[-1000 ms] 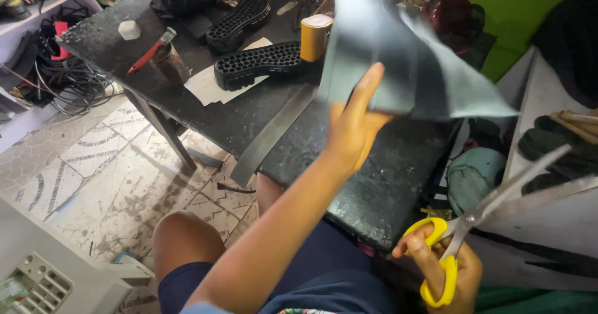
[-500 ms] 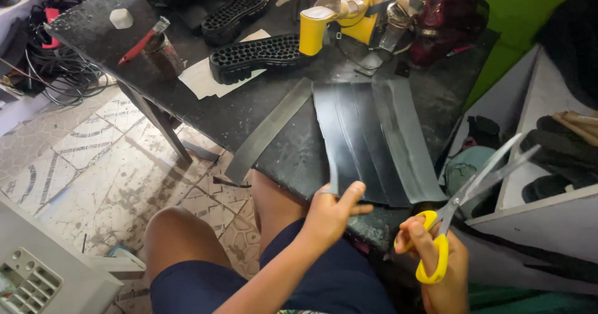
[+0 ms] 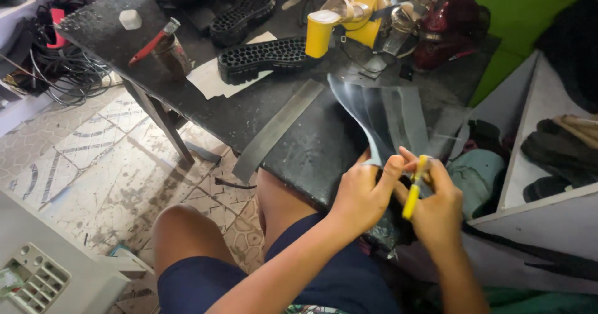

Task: The person sits at a workbench and cuts a sheet of black leather-like material into long strips using yellow-handled scissors, cutting along marked lines. They then lift, fold, and stack the cut strips on the bench, handling them one at a time.

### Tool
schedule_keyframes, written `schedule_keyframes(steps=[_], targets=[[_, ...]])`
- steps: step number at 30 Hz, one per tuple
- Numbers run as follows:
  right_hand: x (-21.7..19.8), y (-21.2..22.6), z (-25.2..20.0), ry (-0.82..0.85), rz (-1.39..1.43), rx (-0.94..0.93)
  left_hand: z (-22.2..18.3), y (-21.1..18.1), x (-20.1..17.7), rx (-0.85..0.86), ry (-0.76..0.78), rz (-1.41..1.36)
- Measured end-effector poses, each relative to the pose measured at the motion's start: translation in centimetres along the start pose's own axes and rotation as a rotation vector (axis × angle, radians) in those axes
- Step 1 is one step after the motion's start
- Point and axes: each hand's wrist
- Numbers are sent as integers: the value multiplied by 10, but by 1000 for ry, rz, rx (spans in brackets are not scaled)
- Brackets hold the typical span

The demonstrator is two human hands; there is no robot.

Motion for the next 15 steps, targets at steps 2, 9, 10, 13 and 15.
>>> schedule_keyframes(steps=[2,9,10,13,15], targets=[[12,-22,8,-42,1,-1,0,-7,-5,73,21,-9],[-7,-30,48,-253,364,-105,3,46,6,168,-66,-692],[-15,-31,46,-255,363,-104,1,53,6,167,-63,-692],[-37,-10,44,-243,436,-159,-1,77,1,41,-147,-830],[-53,34,45,-274,569,-116,1,98,-2,125,-246,-945]])
Point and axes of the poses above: each hand's wrist, its own z-axis towards the middle knuckle, its own x-axis out of the palm, y = z × x, and after that the axes turned 14 degrees about y, right-handed
